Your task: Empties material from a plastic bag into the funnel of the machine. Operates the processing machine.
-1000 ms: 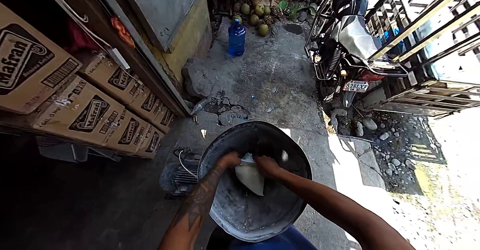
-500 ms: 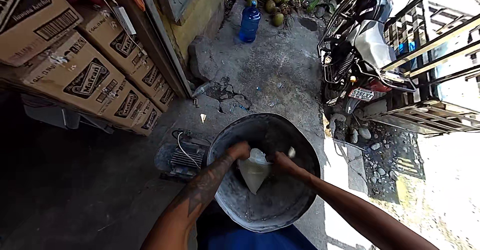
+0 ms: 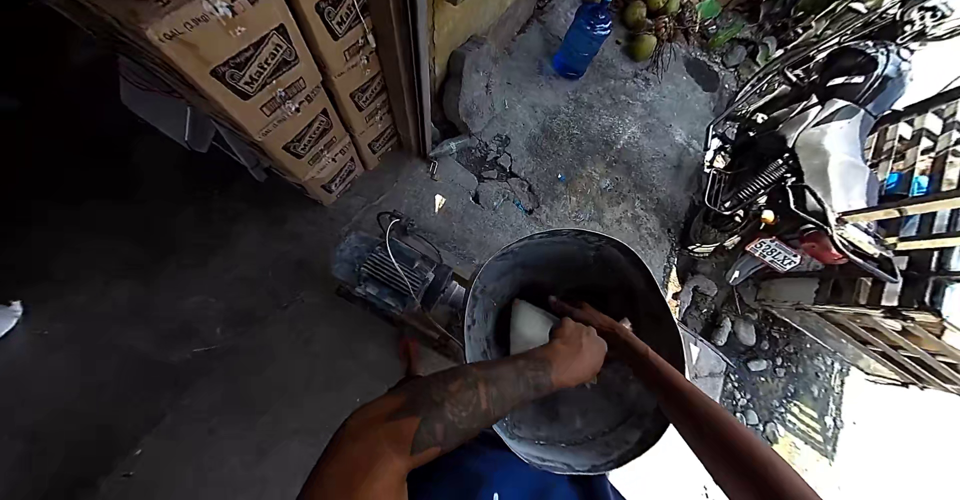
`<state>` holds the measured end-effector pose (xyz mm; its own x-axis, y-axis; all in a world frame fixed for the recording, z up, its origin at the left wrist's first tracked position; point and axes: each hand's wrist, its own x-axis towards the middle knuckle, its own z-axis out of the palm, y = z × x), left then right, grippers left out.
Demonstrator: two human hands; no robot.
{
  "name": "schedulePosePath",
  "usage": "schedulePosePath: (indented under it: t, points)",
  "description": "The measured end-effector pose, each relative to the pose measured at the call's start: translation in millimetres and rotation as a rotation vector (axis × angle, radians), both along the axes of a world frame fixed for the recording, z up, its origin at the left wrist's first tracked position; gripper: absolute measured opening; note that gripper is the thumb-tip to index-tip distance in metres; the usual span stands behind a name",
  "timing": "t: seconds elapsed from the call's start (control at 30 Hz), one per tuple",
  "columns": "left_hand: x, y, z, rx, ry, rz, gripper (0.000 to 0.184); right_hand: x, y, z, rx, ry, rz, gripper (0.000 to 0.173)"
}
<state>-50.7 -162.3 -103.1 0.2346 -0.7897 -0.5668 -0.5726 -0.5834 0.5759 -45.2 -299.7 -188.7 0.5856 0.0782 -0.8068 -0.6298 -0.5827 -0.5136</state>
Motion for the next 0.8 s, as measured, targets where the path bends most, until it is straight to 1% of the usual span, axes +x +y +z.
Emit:
schedulePosePath:
  t: [0.07, 0.1, 0.17, 0.23, 0.3, 0.33, 0.43, 0.5, 0.6, 0.7, 0.8]
  points:
    - [-18.9, 0.5, 6.9, -0.012, -0.040, -0.062, 0.020, 0.0, 18.0, 2.3, 0.008, 0.104, 0.061, 0.064]
    - [-26.5, 1.9, 6.8, -0.025, -0.073, -0.090, 0.019, 0.2, 25.8, 5.0, 0.006, 0.169, 0.043, 0.066]
    - [-35.9, 6.3, 6.7, -0.050, -0.133, -0.137, 0.018, 1.8, 35.1, 11.3, 0.004, 0.231, -0.017, 0.063]
    - [-39.3, 10.4, 7.4, -0.067, -0.147, -0.175, 0.017, 1.8, 38.5, 13.7, 0.007, 0.198, -0.042, 0.057]
    - [-42.5, 10.7, 9.0, -0.072, -0.132, -0.220, 0.018, -2.2, 29.4, -1.9, 0.078, 0.094, -0.017, 0.054]
    - [-44.9, 10.4, 9.9, -0.075, -0.122, -0.242, 0.018, -5.5, 25.5, -3.6, 0.115, 0.029, -0.018, 0.053]
    - [-50.7, 12.4, 10.1, -0.087, -0.077, -0.268, 0.017, -22.5, 15.4, 7.6, 0.217, -0.184, -0.124, 0.047]
    - [-51.4, 14.8, 7.6, -0.071, -0.057, -0.281, 0.017, -37.0, 11.0, 17.7, 0.236, -0.325, -0.198, 0.041]
    - [-49.1, 12.0, 5.1, 0.008, -0.047, -0.303, 0.021, -58.8, 6.7, 27.0, 0.274, -0.502, -0.277, 0.026]
    - [-48.6, 8.7, 0.6, 0.046, -0.055, -0.315, 0.020, -71.3, 6.9, 28.8, 0.283, -0.592, -0.304, 0.015]
    - [-53.6, 11.4, -2.2, 0.055, -0.025, -0.334, 0.019, -79.2, 6.1, 24.0, 0.288, -0.601, -0.287, 0.013]
